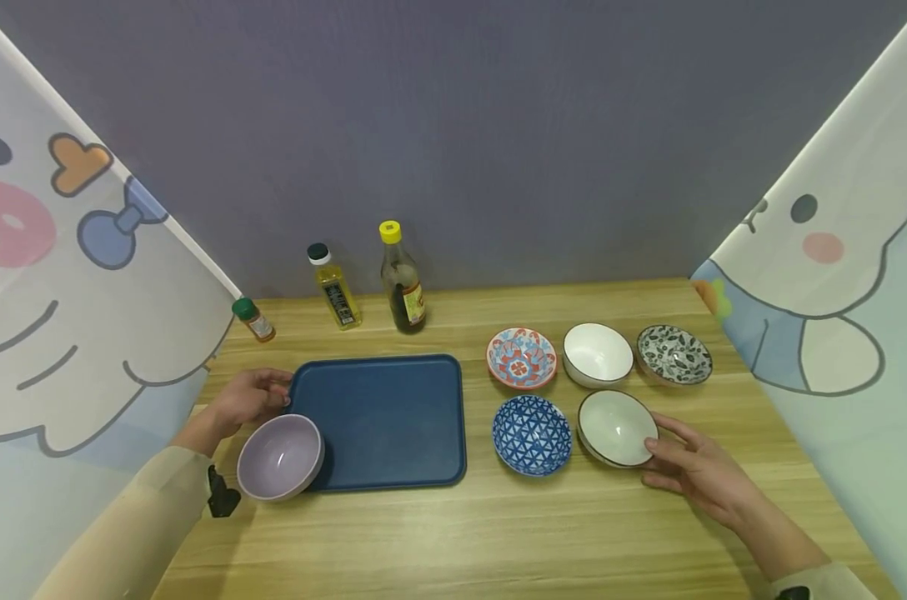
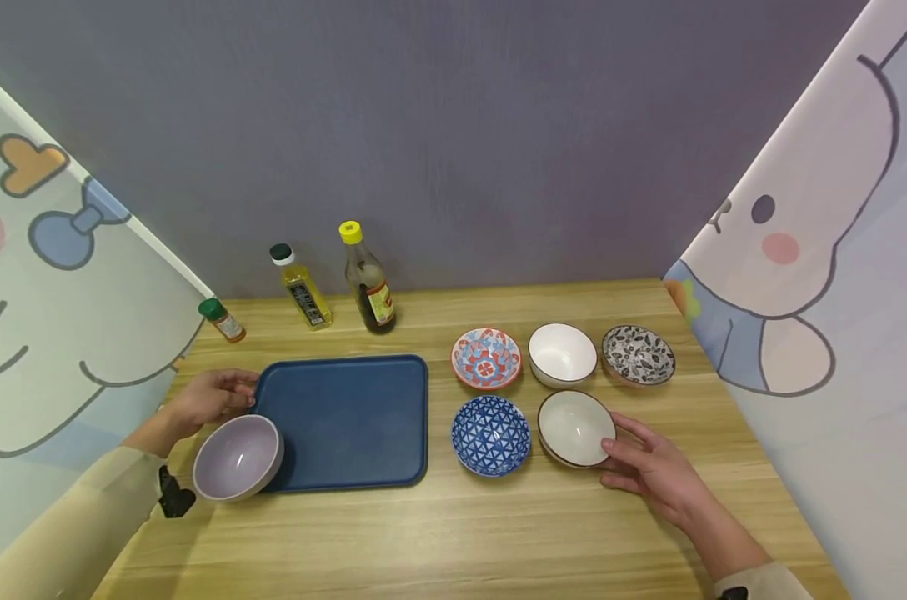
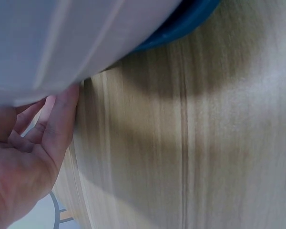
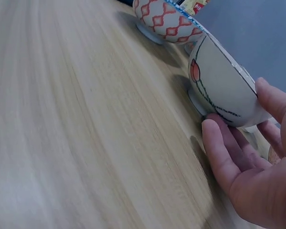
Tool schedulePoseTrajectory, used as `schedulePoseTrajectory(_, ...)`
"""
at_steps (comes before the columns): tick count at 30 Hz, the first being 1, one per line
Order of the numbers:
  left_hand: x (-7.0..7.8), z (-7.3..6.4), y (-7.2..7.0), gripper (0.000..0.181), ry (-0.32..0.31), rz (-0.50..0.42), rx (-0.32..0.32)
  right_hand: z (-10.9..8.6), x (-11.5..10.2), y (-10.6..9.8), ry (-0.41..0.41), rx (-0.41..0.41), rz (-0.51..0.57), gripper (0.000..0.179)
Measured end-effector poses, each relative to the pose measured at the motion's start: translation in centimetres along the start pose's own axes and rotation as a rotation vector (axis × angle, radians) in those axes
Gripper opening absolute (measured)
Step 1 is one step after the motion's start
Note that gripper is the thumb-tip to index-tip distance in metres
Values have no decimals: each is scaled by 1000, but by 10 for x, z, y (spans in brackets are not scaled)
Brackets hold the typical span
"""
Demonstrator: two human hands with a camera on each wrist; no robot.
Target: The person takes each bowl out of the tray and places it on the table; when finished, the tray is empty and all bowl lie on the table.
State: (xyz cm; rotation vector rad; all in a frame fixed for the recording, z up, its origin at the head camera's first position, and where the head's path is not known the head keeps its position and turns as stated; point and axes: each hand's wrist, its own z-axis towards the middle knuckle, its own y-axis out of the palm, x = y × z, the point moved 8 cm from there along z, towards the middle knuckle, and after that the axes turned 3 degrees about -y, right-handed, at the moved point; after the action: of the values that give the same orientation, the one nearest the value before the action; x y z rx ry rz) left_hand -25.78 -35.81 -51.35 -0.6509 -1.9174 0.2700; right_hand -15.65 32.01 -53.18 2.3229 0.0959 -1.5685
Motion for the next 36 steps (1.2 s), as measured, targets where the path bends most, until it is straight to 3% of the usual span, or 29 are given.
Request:
schedulePoseTrajectory(8, 1, 1, 1, 54, -6, 6, -3, 2, -12, -6, -20, -43, -111, 41)
schedulePoseTrajectory(14, 4, 1, -1, 54, -7, 21, 4, 6, -27, -12, -19, 24, -293, 30)
schedulePoseTrajectory(23, 2, 1, 0, 55, -18, 31, 0, 10, -62, -14, -120, 78, -443, 29)
schedulePoseTrajectory(30, 0, 2, 1, 55, -18, 29, 1, 18, -92, -1, -146, 61, -548, 35)
schedulePoseTrajectory(36, 1, 3, 0, 55, -21, 28, 4, 32, -116, 27, -167, 34, -588, 50)
